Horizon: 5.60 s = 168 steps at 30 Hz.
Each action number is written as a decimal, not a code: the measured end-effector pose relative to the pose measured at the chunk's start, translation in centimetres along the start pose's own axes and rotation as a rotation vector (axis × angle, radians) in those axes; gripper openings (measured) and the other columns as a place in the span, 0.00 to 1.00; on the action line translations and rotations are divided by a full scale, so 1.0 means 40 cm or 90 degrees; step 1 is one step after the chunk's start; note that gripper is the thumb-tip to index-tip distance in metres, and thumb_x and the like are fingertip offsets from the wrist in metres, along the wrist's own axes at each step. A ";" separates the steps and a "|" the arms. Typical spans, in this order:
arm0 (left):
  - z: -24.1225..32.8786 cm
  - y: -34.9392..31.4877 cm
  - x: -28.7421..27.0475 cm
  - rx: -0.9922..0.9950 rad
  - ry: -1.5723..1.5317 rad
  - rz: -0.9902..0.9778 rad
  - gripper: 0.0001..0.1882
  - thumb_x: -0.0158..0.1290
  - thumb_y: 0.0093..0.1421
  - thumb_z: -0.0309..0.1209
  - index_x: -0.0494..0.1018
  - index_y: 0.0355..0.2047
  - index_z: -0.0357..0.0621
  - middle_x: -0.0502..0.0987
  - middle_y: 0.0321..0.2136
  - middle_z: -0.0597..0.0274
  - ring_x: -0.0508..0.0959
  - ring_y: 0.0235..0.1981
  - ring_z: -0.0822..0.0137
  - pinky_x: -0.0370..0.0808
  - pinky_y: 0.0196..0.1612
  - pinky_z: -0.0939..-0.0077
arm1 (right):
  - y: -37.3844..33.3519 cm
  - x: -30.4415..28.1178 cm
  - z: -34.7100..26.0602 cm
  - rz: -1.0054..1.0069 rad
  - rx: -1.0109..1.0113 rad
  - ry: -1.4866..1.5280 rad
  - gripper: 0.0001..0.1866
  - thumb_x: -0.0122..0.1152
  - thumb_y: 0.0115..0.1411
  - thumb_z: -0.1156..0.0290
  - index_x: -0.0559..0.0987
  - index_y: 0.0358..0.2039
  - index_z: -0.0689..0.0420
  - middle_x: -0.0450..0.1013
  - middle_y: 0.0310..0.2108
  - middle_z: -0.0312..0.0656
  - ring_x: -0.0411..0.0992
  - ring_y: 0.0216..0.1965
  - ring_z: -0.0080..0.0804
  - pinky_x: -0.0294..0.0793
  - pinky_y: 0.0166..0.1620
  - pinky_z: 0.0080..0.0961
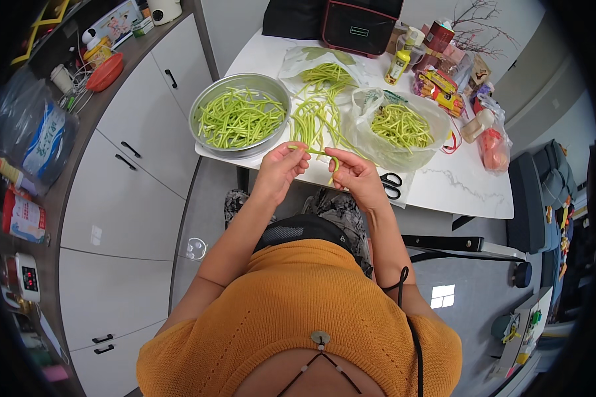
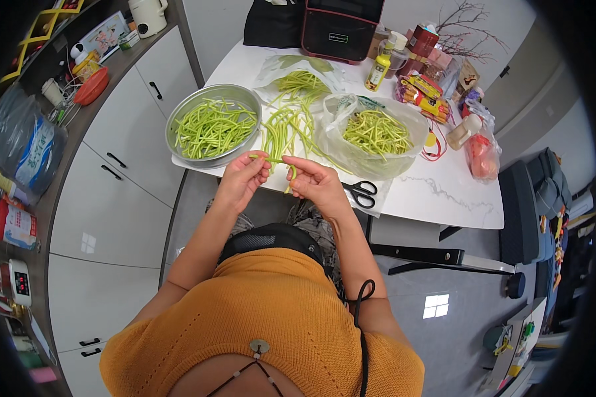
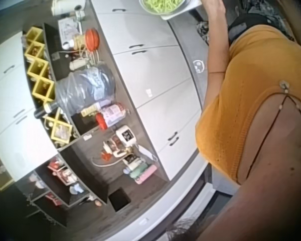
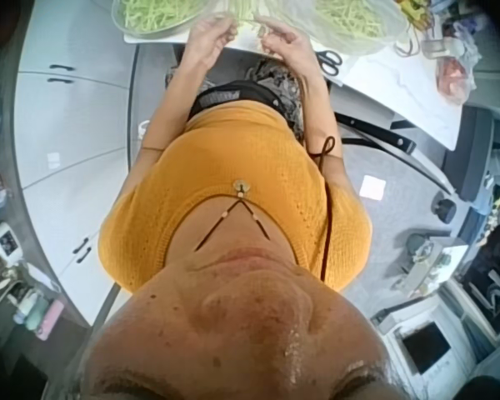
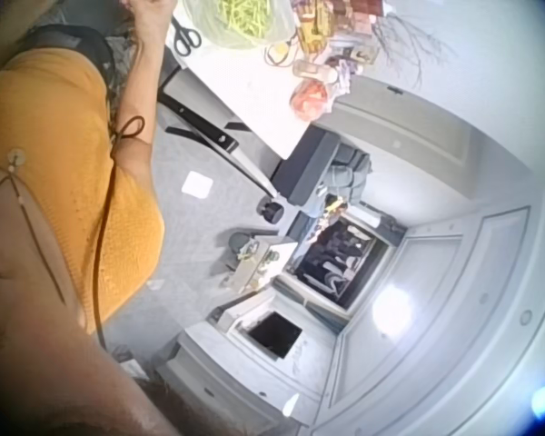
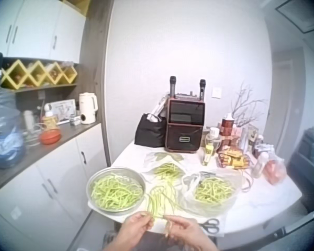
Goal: The person shreds long beans by hand, pulling them into thin strips and placing the shredded pieces into a plastic bag and a metal bowl.
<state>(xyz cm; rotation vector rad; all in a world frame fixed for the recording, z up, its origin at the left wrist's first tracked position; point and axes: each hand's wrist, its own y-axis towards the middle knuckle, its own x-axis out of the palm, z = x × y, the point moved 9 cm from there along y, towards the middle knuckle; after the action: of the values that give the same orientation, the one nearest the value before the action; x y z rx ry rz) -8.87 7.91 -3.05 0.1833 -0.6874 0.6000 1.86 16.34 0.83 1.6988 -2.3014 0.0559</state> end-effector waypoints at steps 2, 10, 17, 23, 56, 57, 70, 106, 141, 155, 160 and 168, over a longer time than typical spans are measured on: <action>-0.007 -0.002 0.000 -0.004 0.006 -0.002 0.08 0.50 0.57 0.27 0.70 0.36 0.38 0.73 0.27 0.63 0.72 0.26 0.76 0.69 0.31 0.85 | 0.000 -0.010 0.001 0.024 -0.007 -0.001 0.19 0.59 0.53 0.75 0.73 0.47 0.59 0.69 0.28 0.30 0.65 0.25 0.15 0.64 0.28 0.10; -0.033 -0.008 0.006 -0.032 0.030 0.001 0.07 0.50 0.57 0.27 0.70 0.36 0.38 0.74 0.27 0.62 0.72 0.26 0.76 0.69 0.30 0.86 | 0.003 -0.039 -0.015 0.100 -0.074 -0.086 0.12 0.55 0.55 0.76 0.76 0.41 0.59 0.68 0.26 0.30 0.62 0.22 0.14 0.61 0.25 0.11; -0.051 -0.017 0.037 -0.069 0.128 -0.069 0.07 0.50 0.56 0.27 0.69 0.36 0.39 0.74 0.28 0.62 0.73 0.27 0.76 0.70 0.31 0.86 | 0.000 -0.085 -0.027 0.233 -0.081 0.014 0.18 0.58 0.53 0.77 0.71 0.46 0.61 0.67 0.24 0.30 0.62 0.21 0.13 0.60 0.23 0.10; -0.089 -0.031 0.062 -0.120 0.211 -0.114 0.10 0.50 0.57 0.27 0.71 0.38 0.37 0.75 0.27 0.62 0.74 0.25 0.76 0.71 0.30 0.86 | -0.004 -0.099 -0.024 0.243 -0.118 -0.110 0.13 0.59 0.52 0.76 0.73 0.40 0.60 0.69 0.25 0.32 0.62 0.20 0.13 0.59 0.23 0.10; 0.289 0.003 -0.161 0.473 0.840 0.350 0.13 0.51 0.51 0.25 0.72 0.39 0.38 0.73 0.40 0.50 0.72 0.42 0.54 0.67 0.47 0.68 | 0.015 -0.229 -0.063 0.350 -0.154 -0.866 0.08 0.54 0.51 0.73 0.78 0.31 0.55 0.74 0.30 0.45 0.72 0.29 0.43 0.71 0.33 0.33; 0.285 -0.008 -0.145 0.492 0.833 0.344 0.13 0.51 0.51 0.25 0.72 0.39 0.38 0.73 0.39 0.51 0.72 0.42 0.54 0.67 0.47 0.68 | 0.019 -0.220 -0.038 0.329 -0.151 -0.933 0.08 0.53 0.51 0.73 0.78 0.32 0.55 0.74 0.31 0.45 0.72 0.30 0.44 0.71 0.33 0.35; 0.164 -0.049 -0.011 0.495 0.707 0.194 0.08 0.50 0.51 0.22 0.74 0.32 0.37 0.74 0.33 0.54 0.74 0.36 0.57 0.69 0.40 0.72 | 0.065 -0.248 0.060 0.324 0.061 -1.135 0.11 0.55 0.48 0.72 0.72 0.34 0.54 0.70 0.31 0.45 0.72 0.30 0.45 0.71 0.32 0.38; 0.032 0.019 0.012 0.136 0.434 0.047 0.09 0.49 0.57 0.29 0.73 0.34 0.36 0.76 0.26 0.62 0.70 0.19 0.76 0.66 0.22 0.84 | -0.056 -0.017 -0.093 0.222 -0.263 -0.681 0.08 0.60 0.49 0.75 0.76 0.32 0.55 0.72 0.27 0.40 0.70 0.22 0.33 0.69 0.26 0.23; 0.042 -0.079 0.156 0.355 0.730 -0.099 0.06 0.51 0.53 0.25 0.75 0.31 0.37 0.74 0.24 0.57 0.73 0.27 0.63 0.68 0.31 0.76 | -0.018 -0.093 -0.029 0.082 -0.064 0.032 0.08 0.57 0.54 0.74 0.72 0.35 0.59 0.71 0.27 0.31 0.59 0.20 0.12 0.59 0.24 0.08; 0.025 -0.080 0.158 0.313 0.739 -0.116 0.07 0.51 0.53 0.27 0.75 0.31 0.38 0.73 0.24 0.57 0.73 0.28 0.61 0.68 0.32 0.73 | -0.010 -0.091 -0.013 0.123 -0.064 0.001 0.16 0.51 0.59 0.67 0.72 0.46 0.59 0.73 0.37 0.41 0.58 0.19 0.13 0.54 0.19 0.09; 0.018 -0.078 0.158 0.285 0.730 -0.115 0.07 0.51 0.52 0.29 0.75 0.30 0.40 0.73 0.24 0.55 0.73 0.28 0.56 0.68 0.32 0.70 | -0.010 -0.122 -0.001 0.186 -0.074 -0.002 0.13 0.50 0.60 0.70 0.73 0.44 0.60 0.74 0.35 0.41 0.57 0.17 0.13 0.54 0.19 0.09; 0.007 -0.062 0.124 0.179 0.632 -0.080 0.07 0.50 0.53 0.28 0.74 0.29 0.39 0.73 0.23 0.54 0.73 0.27 0.56 0.68 0.31 0.70 | -0.013 -0.113 -0.010 0.172 -0.044 0.046 0.15 0.50 0.60 0.66 0.74 0.43 0.62 0.72 0.27 0.35 0.56 0.17 0.13 0.53 0.19 0.09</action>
<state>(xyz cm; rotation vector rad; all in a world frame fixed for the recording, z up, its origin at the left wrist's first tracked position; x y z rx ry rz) -4.56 8.05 0.43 0.1628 0.3688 0.5800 3.66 20.47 0.06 1.3215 -2.4326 0.0889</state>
